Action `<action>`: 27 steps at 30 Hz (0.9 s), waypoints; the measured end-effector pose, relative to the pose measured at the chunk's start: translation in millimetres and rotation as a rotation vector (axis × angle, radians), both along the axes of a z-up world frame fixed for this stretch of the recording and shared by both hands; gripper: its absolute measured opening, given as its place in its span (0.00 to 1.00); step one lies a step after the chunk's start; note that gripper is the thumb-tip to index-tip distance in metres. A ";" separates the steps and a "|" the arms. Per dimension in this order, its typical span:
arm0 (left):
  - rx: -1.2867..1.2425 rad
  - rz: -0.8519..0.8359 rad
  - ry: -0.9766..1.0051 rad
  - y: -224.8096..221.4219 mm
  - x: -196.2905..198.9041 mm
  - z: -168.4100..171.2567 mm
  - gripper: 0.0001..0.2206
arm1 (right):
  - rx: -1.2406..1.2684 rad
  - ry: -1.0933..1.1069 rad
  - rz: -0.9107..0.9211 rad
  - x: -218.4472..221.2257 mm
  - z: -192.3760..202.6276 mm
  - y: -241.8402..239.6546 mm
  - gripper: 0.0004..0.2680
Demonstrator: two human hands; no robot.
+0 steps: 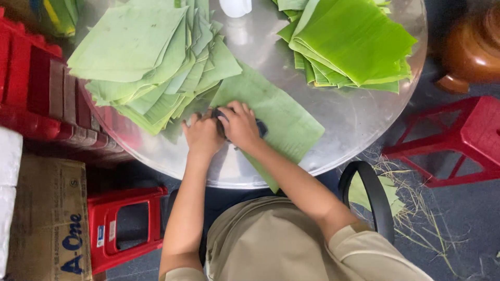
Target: Cleaning banana leaves with a cloth and stacking them on a table
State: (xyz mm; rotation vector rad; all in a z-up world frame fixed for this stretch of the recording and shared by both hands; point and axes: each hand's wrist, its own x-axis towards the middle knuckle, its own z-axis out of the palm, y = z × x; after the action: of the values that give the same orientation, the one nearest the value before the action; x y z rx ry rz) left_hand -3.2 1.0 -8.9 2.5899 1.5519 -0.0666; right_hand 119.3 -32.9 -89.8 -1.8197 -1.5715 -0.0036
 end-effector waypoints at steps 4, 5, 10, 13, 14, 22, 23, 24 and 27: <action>-0.050 -0.069 0.064 -10.3 3.7 31.0 0.29 | -0.049 -0.062 0.032 39.8 4.2 -26.3 0.11; -0.059 -0.071 0.056 -12.1 2.8 34.6 0.31 | -0.045 -0.072 0.011 51.4 2.7 -36.2 0.11; -0.072 -0.065 0.031 -8.2 4.5 31.1 0.34 | -0.039 -0.126 -0.111 125.8 1.5 -89.1 0.10; -0.053 -0.066 -0.009 -6.1 2.7 24.8 0.35 | -0.040 -0.183 -0.175 161.2 8.4 -115.5 0.10; -0.050 -0.074 -0.009 -7.2 1.9 23.3 0.35 | -0.050 -0.200 -0.181 167.5 8.8 -118.3 0.09; -0.037 -0.075 -0.006 -0.3 -0.2 2.4 0.34 | 0.141 -0.035 0.037 36.2 42.4 -41.1 0.09; -0.022 -0.061 0.006 -2.3 0.7 4.4 0.27 | 0.054 -0.109 0.041 24.7 29.7 -36.4 0.11; -0.004 -0.055 0.016 -1.7 4.1 7.5 0.20 | -0.032 -0.183 0.038 15.1 18.2 -30.2 0.14; -0.053 -0.094 0.064 2.5 2.3 5.1 0.31 | -0.076 -0.123 0.074 30.2 10.3 -38.4 0.17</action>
State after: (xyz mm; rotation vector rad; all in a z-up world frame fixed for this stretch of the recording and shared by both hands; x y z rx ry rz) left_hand -1.0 3.4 -3.8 2.6421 1.4273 -0.1993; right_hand 149.4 -71.4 -79.6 -1.8487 -1.7463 -0.0221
